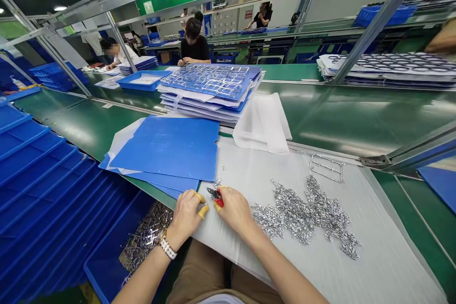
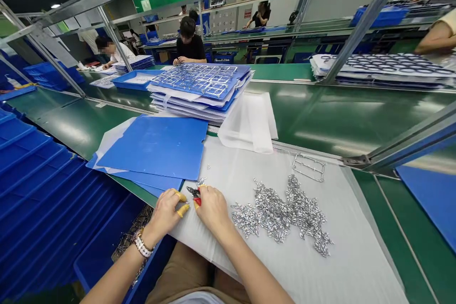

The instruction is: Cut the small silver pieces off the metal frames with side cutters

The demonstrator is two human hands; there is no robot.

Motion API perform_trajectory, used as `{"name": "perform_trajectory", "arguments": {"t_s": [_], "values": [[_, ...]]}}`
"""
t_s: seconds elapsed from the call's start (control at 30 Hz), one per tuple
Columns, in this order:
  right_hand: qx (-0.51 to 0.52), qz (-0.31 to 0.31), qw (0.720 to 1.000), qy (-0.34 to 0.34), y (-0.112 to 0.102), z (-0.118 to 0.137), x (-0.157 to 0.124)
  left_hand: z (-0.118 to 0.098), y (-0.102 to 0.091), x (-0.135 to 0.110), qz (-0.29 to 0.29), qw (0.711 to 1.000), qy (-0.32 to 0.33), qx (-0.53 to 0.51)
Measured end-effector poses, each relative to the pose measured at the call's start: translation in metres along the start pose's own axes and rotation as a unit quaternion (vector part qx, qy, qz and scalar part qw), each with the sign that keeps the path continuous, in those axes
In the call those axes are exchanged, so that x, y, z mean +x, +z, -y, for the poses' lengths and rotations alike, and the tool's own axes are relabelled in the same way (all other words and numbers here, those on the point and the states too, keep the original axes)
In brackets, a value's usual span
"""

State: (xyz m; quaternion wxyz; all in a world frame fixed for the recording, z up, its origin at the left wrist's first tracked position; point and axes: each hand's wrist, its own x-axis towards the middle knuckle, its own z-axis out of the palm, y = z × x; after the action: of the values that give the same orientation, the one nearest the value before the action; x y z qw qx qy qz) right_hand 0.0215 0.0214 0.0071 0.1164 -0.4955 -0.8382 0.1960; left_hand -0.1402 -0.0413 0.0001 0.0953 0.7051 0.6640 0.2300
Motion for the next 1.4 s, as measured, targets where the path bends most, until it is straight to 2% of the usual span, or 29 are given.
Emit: {"name": "perform_trajectory", "arguments": {"t_s": [0.23,0.43,0.5,0.57,0.67,0.77,0.9,0.97,1.03,1.07,1.13,1.2,1.27,1.4], "values": [[-0.006,0.014,1.0,0.003,0.004,0.0,-0.001,-0.006,0.0,-0.001,0.022,0.999,-0.003,0.05],[0.062,0.0,0.998,0.024,-0.003,-0.012,-0.003,-0.013,-0.004,0.002,0.069,0.981,0.038,0.179],[0.128,-0.012,0.991,0.047,-0.007,-0.019,-0.007,-0.015,-0.005,0.006,0.084,0.976,0.054,0.196],[0.242,-0.024,0.967,0.075,-0.009,-0.026,-0.012,-0.015,-0.007,0.01,0.088,0.975,0.062,0.195],[0.403,-0.041,0.909,0.096,-0.01,-0.035,-0.021,-0.016,-0.007,0.014,0.086,0.974,0.069,0.198],[0.497,-0.05,0.86,0.103,-0.012,-0.039,-0.029,-0.016,-0.004,0.013,0.075,0.975,0.068,0.199],[0.57,-0.067,0.807,0.138,-0.014,-0.041,-0.036,-0.017,-0.005,0.009,0.056,0.977,0.059,0.198],[0.599,-0.078,0.781,0.159,-0.015,-0.042,-0.038,-0.019,-0.007,0.01,0.043,0.988,0.038,0.146],[0.625,-0.088,0.755,0.176,-0.015,-0.042,-0.039,-0.026,-0.007,0.013,0.039,0.999,-0.009,-0.002],[0.635,-0.093,0.744,0.183,-0.016,-0.042,-0.04,-0.032,-0.005,0.016,0.042,0.992,-0.042,-0.107],[0.649,-0.105,0.729,0.192,-0.018,-0.042,-0.042,-0.045,0.002,0.023,0.053,0.941,-0.11,-0.317],[0.654,-0.12,0.72,0.198,-0.021,-0.043,-0.044,-0.06,0.013,0.029,0.061,0.879,-0.154,-0.447],[0.654,-0.131,0.717,0.202,-0.024,-0.045,-0.046,-0.074,0.024,0.035,0.066,0.852,-0.167,-0.493],[0.641,-0.152,0.725,0.202,-0.029,-0.052,-0.052,-0.092,0.04,0.042,0.077,0.844,-0.164,-0.505]]}}
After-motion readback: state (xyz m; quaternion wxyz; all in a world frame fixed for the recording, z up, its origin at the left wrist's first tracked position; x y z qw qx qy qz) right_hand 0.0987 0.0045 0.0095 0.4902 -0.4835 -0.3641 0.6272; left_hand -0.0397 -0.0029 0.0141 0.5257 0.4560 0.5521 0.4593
